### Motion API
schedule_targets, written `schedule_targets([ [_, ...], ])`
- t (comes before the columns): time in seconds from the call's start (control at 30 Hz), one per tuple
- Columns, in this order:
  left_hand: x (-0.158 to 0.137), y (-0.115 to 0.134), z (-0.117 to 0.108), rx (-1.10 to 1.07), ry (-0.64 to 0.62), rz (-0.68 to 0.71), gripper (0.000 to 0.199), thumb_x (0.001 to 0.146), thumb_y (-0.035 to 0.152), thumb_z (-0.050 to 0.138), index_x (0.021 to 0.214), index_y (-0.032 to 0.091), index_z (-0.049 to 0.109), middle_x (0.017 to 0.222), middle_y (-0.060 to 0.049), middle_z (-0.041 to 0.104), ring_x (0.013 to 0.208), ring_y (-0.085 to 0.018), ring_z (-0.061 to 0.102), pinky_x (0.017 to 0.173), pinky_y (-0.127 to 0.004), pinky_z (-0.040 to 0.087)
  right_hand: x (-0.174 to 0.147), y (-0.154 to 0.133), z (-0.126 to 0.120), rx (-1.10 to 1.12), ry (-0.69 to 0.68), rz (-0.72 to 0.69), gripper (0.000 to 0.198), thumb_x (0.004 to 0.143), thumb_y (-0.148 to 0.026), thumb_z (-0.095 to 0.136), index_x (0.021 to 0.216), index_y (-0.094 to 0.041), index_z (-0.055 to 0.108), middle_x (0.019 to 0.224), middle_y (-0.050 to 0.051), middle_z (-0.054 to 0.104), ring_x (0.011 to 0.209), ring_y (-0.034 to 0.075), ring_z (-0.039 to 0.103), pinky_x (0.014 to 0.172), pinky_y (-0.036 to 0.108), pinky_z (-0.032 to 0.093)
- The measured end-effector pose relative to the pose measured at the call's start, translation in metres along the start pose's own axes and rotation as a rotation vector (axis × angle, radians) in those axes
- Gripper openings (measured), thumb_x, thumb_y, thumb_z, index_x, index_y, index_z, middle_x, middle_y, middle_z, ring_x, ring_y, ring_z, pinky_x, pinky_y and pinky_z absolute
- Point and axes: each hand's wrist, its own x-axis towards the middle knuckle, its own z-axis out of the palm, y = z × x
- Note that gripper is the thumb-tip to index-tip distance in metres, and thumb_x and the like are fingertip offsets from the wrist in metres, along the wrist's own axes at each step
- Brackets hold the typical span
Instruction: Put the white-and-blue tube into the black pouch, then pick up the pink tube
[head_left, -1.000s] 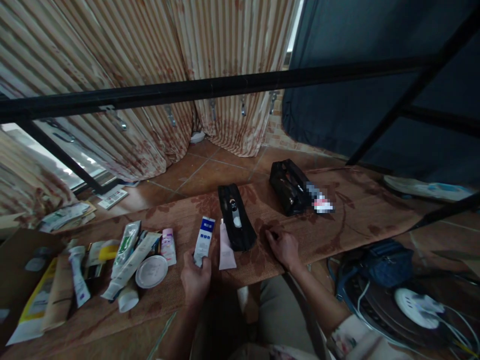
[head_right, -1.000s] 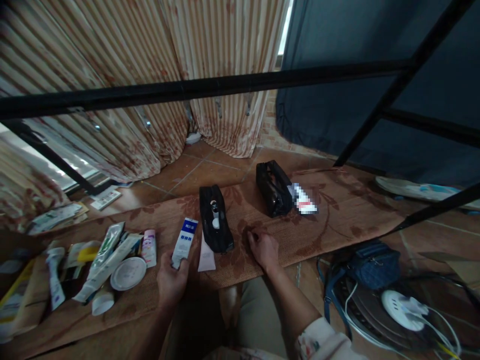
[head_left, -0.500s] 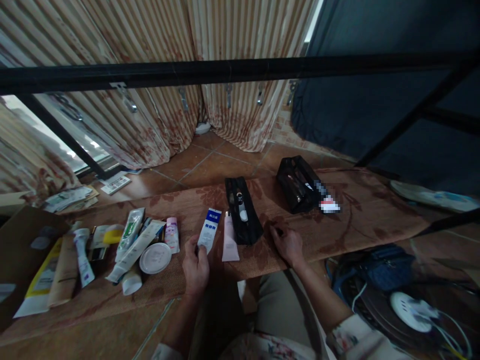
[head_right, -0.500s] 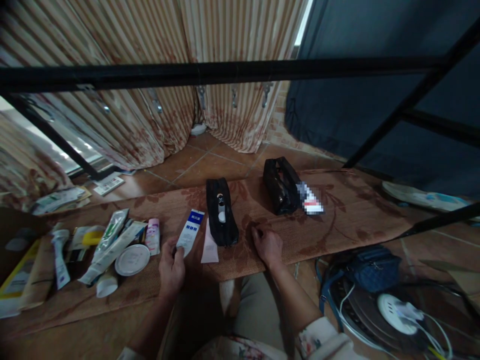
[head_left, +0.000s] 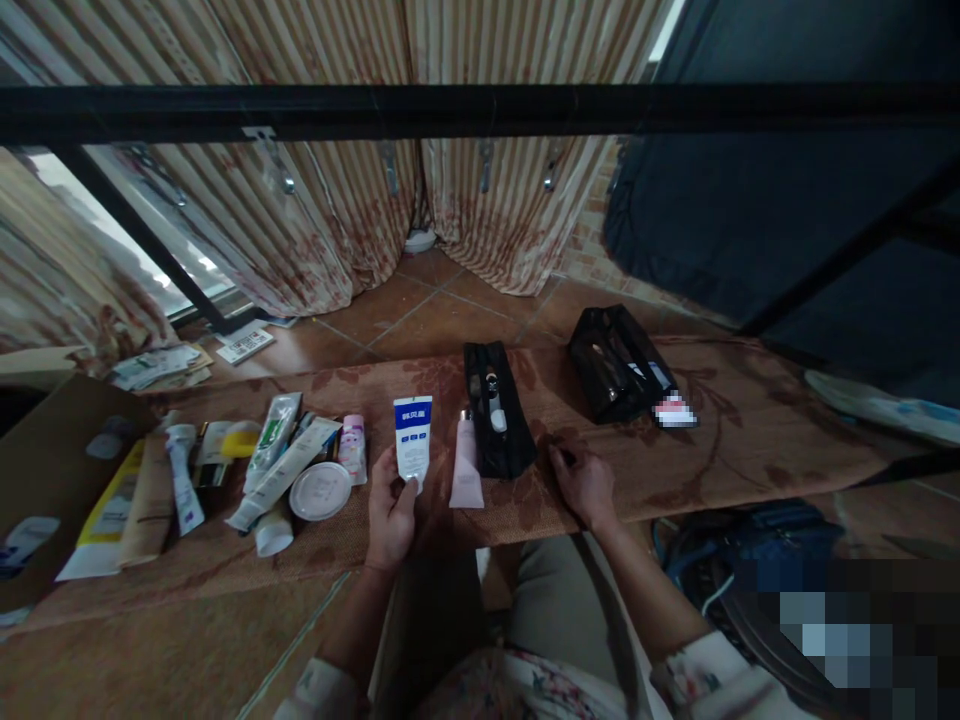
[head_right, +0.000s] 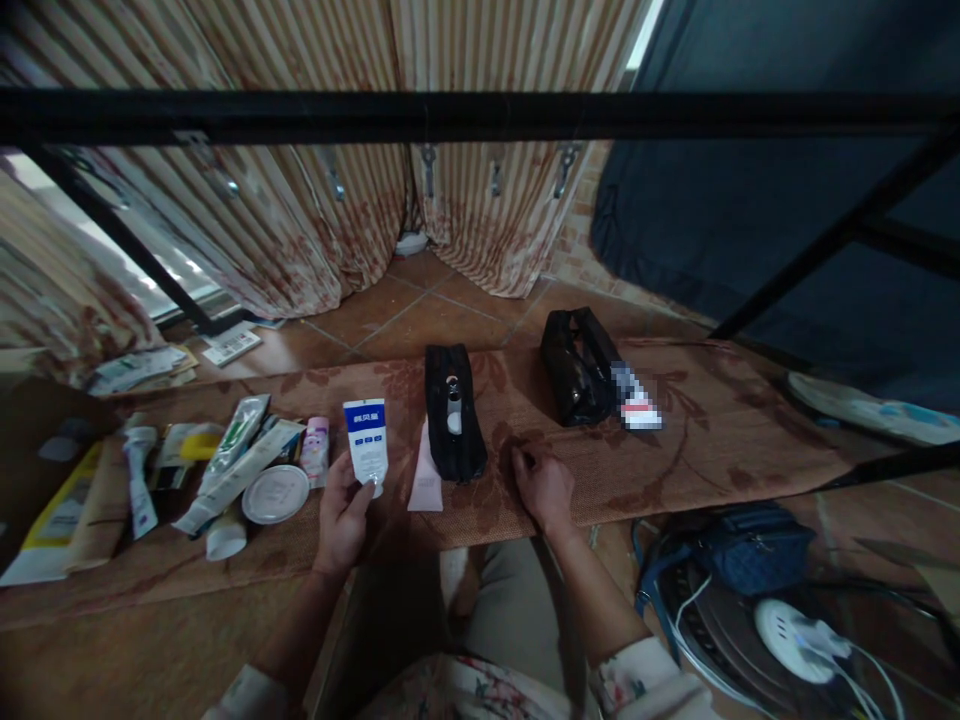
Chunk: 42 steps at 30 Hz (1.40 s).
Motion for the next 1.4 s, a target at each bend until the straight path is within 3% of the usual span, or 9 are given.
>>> schedule_targets([
  [0.2, 0.001, 0.005, -0.003, 0.029, 0.012, -0.064, 0.046, 0.077, 0.034, 0.06, 0.119, 0.016, 0.052, 0.113, -0.01, 0.063, 0.096, -0.021, 0.062, 0.08, -0.033, 0.052, 0.0, 0.003, 0.001, -0.029, 0.005, 0.004, 0.041, 0.089, -0.051, 0.044, 0.094, -0.021, 0.072, 0.085, 0.008, 0.071, 0.072, 0.019, 0.063, 0.06, 0.026, 0.033],
  [0.47, 0.001, 0.007, -0.003, 0.002, -0.014, -0.023, 0.034, 0.08, 0.034, 0.059, 0.109, 0.016, 0.057, 0.1, -0.007, 0.066, 0.092, -0.019, 0.061, 0.082, -0.032, 0.05, -0.001, 0.003, 0.0, -0.02, 0.018, -0.031, 0.039, 0.088, -0.048, 0.045, 0.096, -0.02, 0.071, 0.086, 0.009, 0.072, 0.073, 0.02, 0.063, 0.06, 0.026, 0.034],
  [1.4, 0.0, 0.008, -0.002, -0.034, -0.017, -0.049, 0.029, 0.082, 0.034, 0.06, 0.105, 0.017, 0.057, 0.1, -0.006, 0.064, 0.089, -0.018, 0.06, 0.078, -0.029, 0.049, -0.001, 0.004, 0.001, -0.009, 0.048, -0.036, 0.036, 0.087, -0.047, 0.05, 0.094, -0.02, 0.072, 0.083, 0.007, 0.071, 0.07, 0.018, 0.062, 0.059, 0.025, 0.032],
])
